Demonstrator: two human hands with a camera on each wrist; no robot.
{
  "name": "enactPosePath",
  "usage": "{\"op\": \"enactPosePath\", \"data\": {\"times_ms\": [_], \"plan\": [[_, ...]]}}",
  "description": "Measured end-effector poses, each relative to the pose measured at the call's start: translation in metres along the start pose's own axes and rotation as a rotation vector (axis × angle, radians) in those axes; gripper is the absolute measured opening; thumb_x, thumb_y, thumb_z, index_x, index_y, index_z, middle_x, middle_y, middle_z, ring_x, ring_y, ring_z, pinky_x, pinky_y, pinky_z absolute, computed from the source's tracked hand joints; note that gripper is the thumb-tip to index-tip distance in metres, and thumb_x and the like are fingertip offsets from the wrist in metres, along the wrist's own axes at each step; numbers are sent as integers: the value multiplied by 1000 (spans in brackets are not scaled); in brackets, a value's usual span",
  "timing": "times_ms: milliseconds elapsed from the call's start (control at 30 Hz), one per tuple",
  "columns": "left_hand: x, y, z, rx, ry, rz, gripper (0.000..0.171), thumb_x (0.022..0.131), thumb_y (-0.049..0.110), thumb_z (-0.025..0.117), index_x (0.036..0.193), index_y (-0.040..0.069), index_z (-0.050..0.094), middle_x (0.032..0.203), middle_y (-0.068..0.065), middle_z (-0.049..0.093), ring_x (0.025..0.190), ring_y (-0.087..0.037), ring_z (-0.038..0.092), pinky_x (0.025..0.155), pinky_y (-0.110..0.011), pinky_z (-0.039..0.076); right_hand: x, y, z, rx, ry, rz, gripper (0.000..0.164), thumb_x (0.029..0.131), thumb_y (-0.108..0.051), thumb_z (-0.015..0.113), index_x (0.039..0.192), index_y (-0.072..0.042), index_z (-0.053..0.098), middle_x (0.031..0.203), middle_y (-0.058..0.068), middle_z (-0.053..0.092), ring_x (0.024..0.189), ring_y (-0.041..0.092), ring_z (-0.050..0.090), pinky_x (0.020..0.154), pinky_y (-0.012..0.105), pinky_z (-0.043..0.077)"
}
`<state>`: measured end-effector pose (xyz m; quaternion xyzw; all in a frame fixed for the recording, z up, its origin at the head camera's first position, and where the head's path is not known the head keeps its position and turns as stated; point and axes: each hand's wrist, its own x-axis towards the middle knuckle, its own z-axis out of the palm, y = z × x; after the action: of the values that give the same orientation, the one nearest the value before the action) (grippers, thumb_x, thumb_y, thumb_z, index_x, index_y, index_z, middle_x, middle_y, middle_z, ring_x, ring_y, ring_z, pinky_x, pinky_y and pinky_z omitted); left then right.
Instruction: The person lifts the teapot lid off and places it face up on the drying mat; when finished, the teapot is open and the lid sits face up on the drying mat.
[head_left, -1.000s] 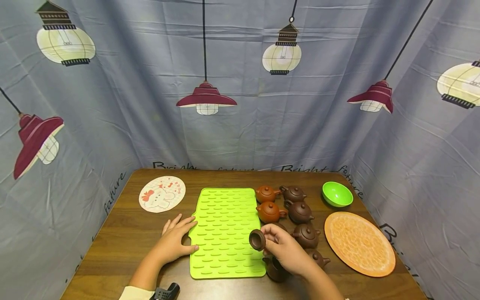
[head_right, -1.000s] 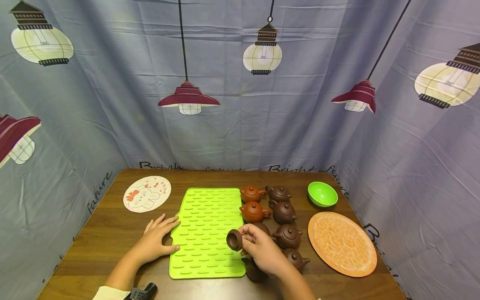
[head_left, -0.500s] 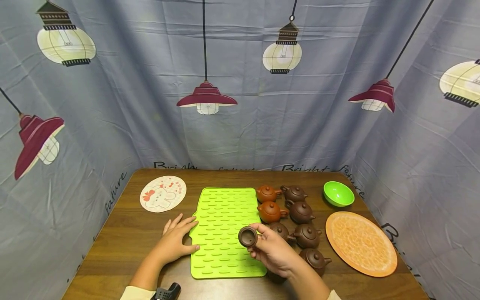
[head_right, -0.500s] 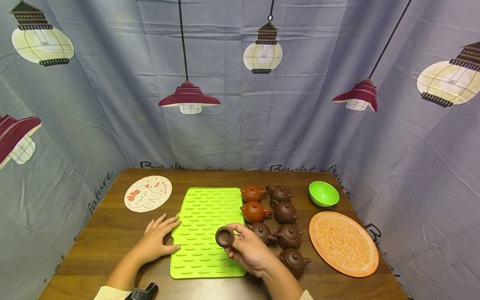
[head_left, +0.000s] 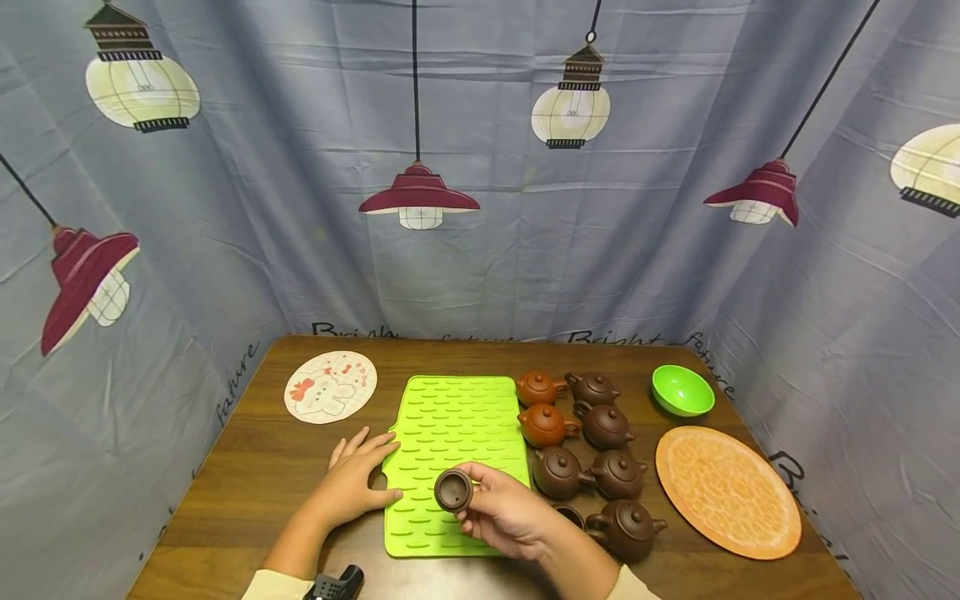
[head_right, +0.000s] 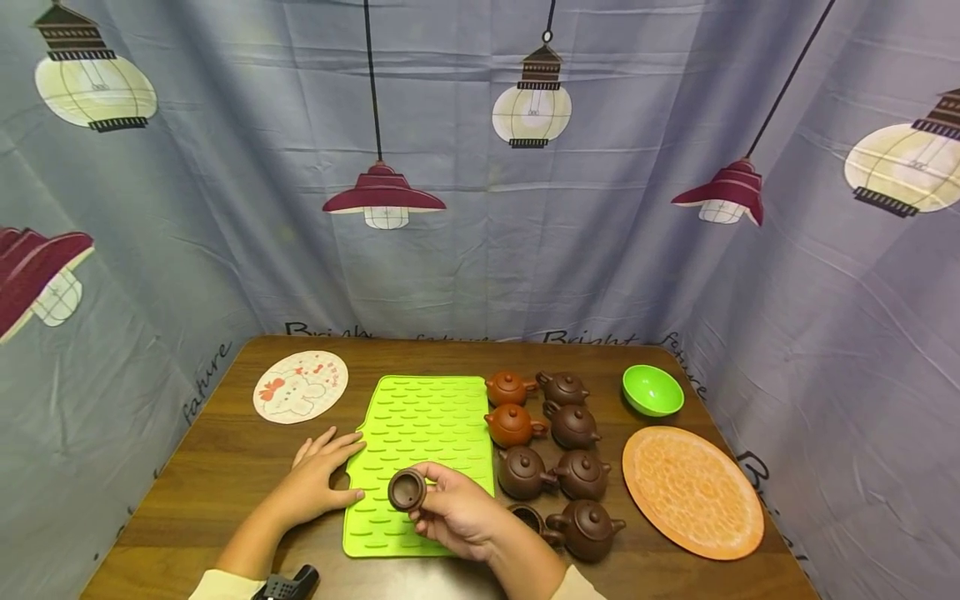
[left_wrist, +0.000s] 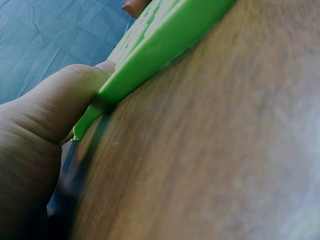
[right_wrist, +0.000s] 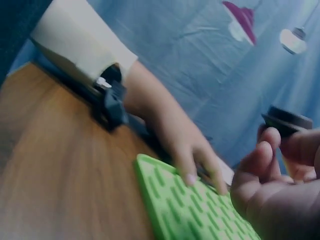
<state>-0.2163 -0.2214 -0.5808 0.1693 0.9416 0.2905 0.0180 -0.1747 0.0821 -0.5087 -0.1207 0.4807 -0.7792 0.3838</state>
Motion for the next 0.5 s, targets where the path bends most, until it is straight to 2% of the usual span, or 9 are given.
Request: {"op": "enactPosePath", "data": {"times_ms": [100,300,400,500], "plan": [[0,1,1,-2,0,4,85,84,54,84,155,19,54,166,1,42,159,-44,19,124,-73,1,8,9,8,-28,97,24,19,106,-11,60,125,-10,56,100,-3,65,77,3,56,66,14,51],[0,2,0,1,1,-1,84,84,55,83,154,18,55,165,1,44,159,-44,19,124,-74,2,23,26,21,-219,323,24,17,105,-4,55,119,-4,63,95,6,63,70,9,53,58,19,46],[0,1,0,0,6,2,83,84,54,84,153,17,56,165,0,44,159,-45,20,124,-74,3,30,35,22,-326,384,35,19,104,-2,53,118,-5,66,89,7,64,66,11,54,56,21,45],[0,1,0,0,6,-2,83,83,53,84,153,18,55,165,1,44,159,-43,19,125,-72,2,34,41,22,-421,398,40,20,105,-3,51,117,-6,67,84,7,64,61,12,53,54,22,45]]}}
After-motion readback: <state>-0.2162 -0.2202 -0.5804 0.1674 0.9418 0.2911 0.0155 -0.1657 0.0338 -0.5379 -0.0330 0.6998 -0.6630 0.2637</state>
